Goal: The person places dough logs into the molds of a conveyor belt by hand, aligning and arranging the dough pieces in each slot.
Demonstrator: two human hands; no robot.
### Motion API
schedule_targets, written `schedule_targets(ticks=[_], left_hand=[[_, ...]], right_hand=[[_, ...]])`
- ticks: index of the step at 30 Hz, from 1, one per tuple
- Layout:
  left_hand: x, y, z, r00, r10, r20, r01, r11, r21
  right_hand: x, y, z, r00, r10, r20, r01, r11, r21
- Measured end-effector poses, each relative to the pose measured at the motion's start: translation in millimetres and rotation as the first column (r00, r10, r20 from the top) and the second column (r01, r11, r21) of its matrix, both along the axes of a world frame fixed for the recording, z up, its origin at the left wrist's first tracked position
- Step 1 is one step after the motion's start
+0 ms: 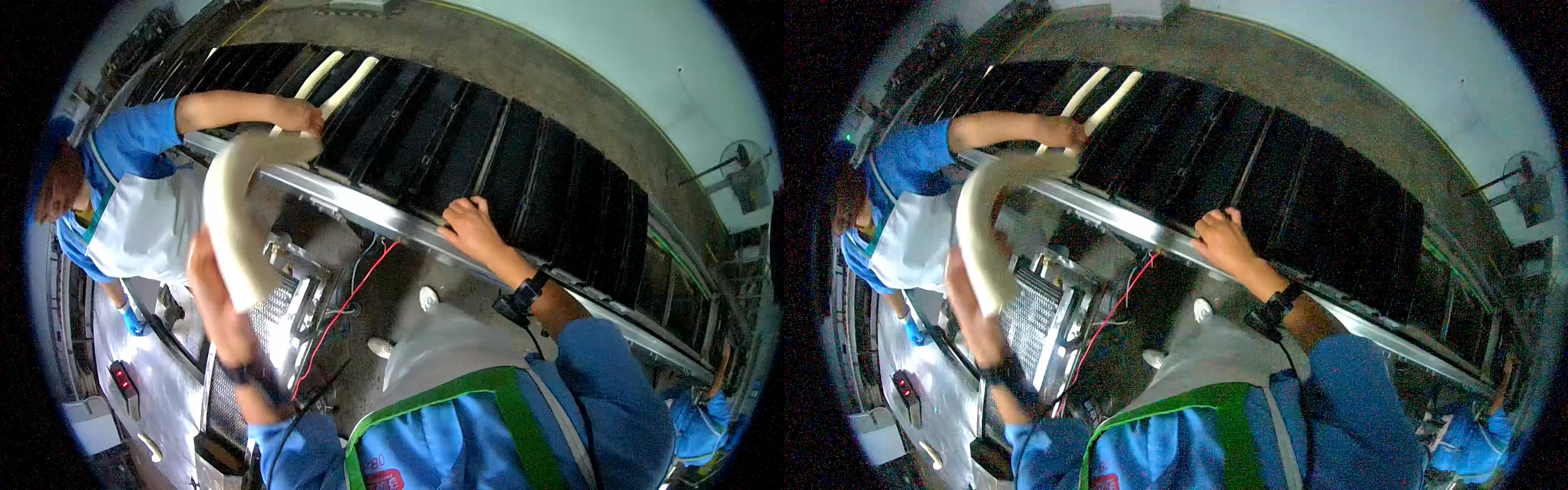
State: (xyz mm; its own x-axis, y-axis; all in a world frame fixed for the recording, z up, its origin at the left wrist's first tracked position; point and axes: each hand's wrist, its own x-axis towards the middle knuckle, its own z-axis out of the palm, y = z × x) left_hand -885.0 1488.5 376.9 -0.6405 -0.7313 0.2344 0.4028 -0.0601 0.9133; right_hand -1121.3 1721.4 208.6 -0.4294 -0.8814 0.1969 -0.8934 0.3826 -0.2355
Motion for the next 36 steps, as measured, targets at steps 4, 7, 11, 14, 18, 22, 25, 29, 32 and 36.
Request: schedule_targets(ticks=[4, 7, 11, 14, 18, 22, 25, 29, 32, 36], left_hand=[[-140.6, -33.6, -3.9, 0.912, -0.370, -0.177, 0.409, 0.844, 0.345], [-203.8, -22.7, -13.3, 0.874, -0.455, -0.168, 0.481, 0.770, 0.419], [-244.0, -40.0, -120.2, 0.790, -0.613, -0.015, 0.561, 0.713, 0.421], [-247.1, -74.7, -223.0, 0.578, -0.456, 0.677, 0.584, 0.810, 0.047], [-242.9, -40.3, -186.8, 0.475, -0.024, 0.880, 0.680, 0.645, -0.350], [-260.2, -38.8, -198.6, 0.445, 0.146, 0.884, 0.826, 0.313, -0.468], [-275.8, -42.7, -226.2, 0.432, 0.164, 0.887, 0.888, 0.096, -0.450], [-250.8, -36.7, -218.8, 0.576, 0.252, 0.778, 0.784, 0.098, -0.613], [-217.3, -19.1, -181.5, 0.540, 0.325, 0.776, 0.754, 0.224, -0.618], [-154.6, -15.1, -169.7, 0.780, 0.240, 0.578, 0.497, 0.325, -0.805]], right_hand=[[-3.3, -11.9, 1.4, 0.999, 0.045, 0.013, -0.044, 0.998, -0.049], [-4.3, -24.6, 3.1, 0.998, 0.055, 0.025, -0.054, 0.998, -0.039], [-10.8, -35.5, 6.4, 0.997, 0.056, 0.048, -0.055, 0.998, -0.017], [-13.5, -38.6, 7.4, 0.998, 0.037, 0.049, -0.039, 0.998, 0.040], [-9.0, -37.2, 7.7, 0.998, 0.026, 0.063, -0.028, 0.999, 0.034], [-8.7, -37.1, 9.3, 0.998, 0.014, 0.061, -0.017, 0.999, 0.049], [-8.1, -35.6, 9.5, 0.998, 0.007, 0.062, -0.009, 0.999, 0.037], [-7.0, -39.7, 4.3, 0.999, 0.028, 0.025, -0.028, 1.000, 0.011], [-4.9, -44.7, 2.5, 1.000, 0.001, 0.019, -0.001, 1.000, -0.004], [-4.0, -42.8, -0.5, 1.000, 0.008, 0.004, -0.008, 1.000, -0.020]])
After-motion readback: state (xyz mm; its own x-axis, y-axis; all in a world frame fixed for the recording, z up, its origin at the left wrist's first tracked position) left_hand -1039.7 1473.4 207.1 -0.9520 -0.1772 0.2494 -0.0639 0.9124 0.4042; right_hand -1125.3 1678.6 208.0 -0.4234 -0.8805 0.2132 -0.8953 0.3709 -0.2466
